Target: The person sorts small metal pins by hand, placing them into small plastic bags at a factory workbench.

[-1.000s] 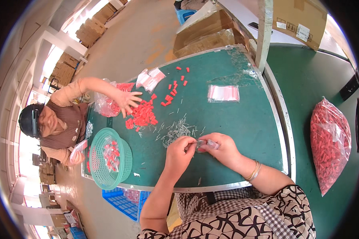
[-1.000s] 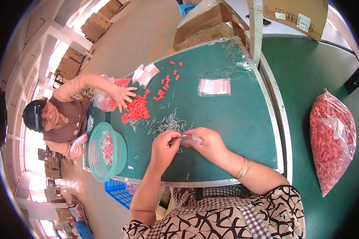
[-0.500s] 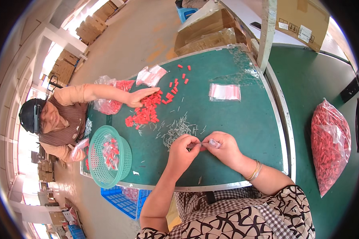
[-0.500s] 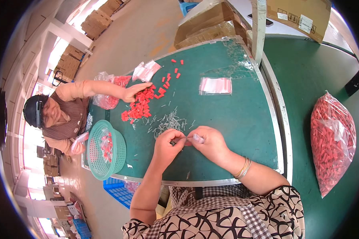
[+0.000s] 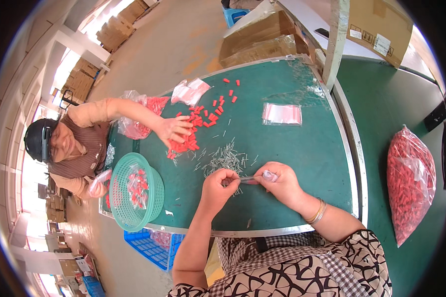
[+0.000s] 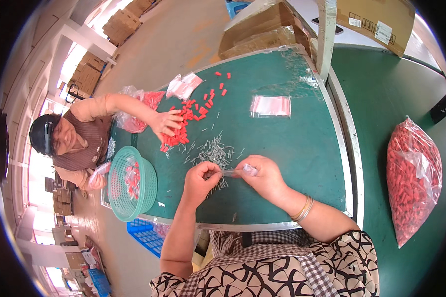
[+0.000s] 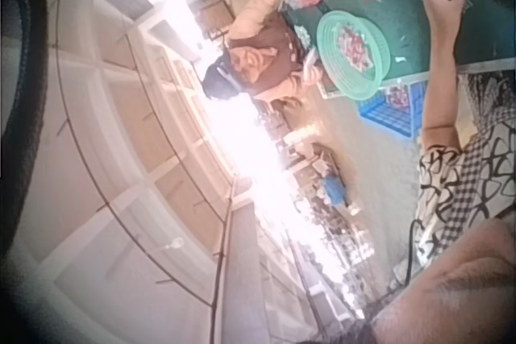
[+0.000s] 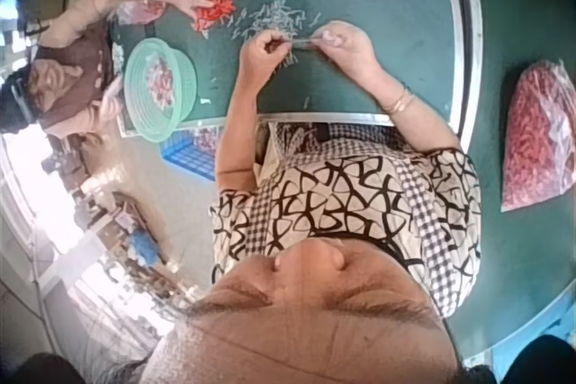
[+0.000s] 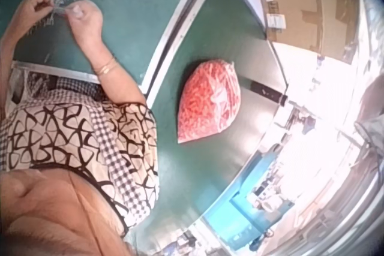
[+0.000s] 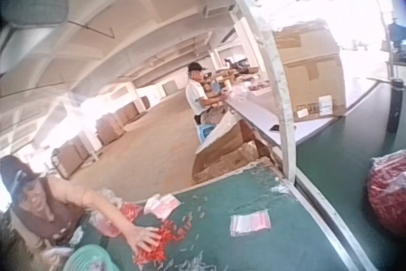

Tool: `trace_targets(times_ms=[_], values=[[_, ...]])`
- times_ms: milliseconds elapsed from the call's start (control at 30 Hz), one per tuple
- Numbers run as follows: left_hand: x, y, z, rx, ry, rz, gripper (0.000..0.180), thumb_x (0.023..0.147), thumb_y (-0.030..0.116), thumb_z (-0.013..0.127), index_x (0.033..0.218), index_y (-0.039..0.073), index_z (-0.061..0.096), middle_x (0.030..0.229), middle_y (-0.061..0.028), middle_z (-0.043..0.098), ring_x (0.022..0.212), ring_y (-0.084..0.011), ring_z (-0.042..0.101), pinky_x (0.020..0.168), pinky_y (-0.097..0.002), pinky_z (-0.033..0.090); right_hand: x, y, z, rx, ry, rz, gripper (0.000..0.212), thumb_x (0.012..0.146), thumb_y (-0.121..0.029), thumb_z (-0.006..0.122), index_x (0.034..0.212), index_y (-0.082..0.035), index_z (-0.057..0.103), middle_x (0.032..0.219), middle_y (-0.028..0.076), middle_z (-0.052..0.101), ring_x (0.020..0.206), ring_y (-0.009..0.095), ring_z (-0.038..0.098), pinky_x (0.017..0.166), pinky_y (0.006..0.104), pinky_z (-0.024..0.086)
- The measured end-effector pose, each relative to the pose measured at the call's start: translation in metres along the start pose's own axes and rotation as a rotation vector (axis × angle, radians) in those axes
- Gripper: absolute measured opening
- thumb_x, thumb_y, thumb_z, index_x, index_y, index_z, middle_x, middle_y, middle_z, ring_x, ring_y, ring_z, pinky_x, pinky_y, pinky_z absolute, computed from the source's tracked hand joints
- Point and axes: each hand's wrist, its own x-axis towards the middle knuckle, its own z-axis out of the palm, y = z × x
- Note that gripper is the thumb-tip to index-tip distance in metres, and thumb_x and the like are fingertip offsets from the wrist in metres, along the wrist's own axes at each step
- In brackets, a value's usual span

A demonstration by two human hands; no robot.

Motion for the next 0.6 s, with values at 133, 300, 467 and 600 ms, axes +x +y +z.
trace_targets(times_ms=[133,300,467,600], values=[[-0.002,0.0,-0.002,-0.054,-0.02,-0.018,0.007,0.079,-0.003,0.065,0.084,0.001,0.063,0.075,0.0044,0.058,0.065,-0.0018,0.049,0.058,-0.0179,0.04,0.002,-0.002,0.001,0.255,-0.066,0.217,0.008,0.086,-0.011,0.064,0.085,-0.004,0.067,0.078,0.003,0.061,0.065,0.01,0.056,0.057,0.0258,0.047],[-0.005,0.005,0.003,-0.098,-0.04,-0.039,0.007,0.08,-0.001,0.066,0.086,0.001,0.063,0.077,0.0041,0.058,0.067,-0.0017,0.049,0.058,-0.0179,0.039,-0.001,0.006,0.005,0.399,-0.1,0.291,0.009,0.086,-0.011,0.064,0.086,-0.003,0.067,0.077,0.001,0.062,0.062,0.006,0.054,0.053,0.0216,0.046],[-0.013,0.005,0.001,-0.067,-0.001,-0.006,0.006,0.08,0.001,0.067,0.084,0.0,0.063,0.079,-0.0012,0.06,0.07,-0.0071,0.056,0.063,-0.0223,0.046,-0.001,-0.002,0.004,0.353,-0.13,0.21,0.01,0.087,-0.013,0.064,0.087,-0.003,0.067,0.076,0.0,0.062,0.062,0.005,0.054,0.053,0.0201,0.046],[-0.033,0.0,-0.031,0.041,0.348,0.104,0.004,0.082,0.0,0.064,0.085,0.0,0.061,0.08,-0.0017,0.059,0.069,-0.0094,0.055,0.063,-0.0235,0.045,0.0,0.002,0.001,0.441,-0.183,0.367,0.012,0.091,-0.01,0.059,0.097,-0.001,0.064,0.078,0.002,0.06,0.06,0.006,0.054,0.054,0.0196,0.046]])
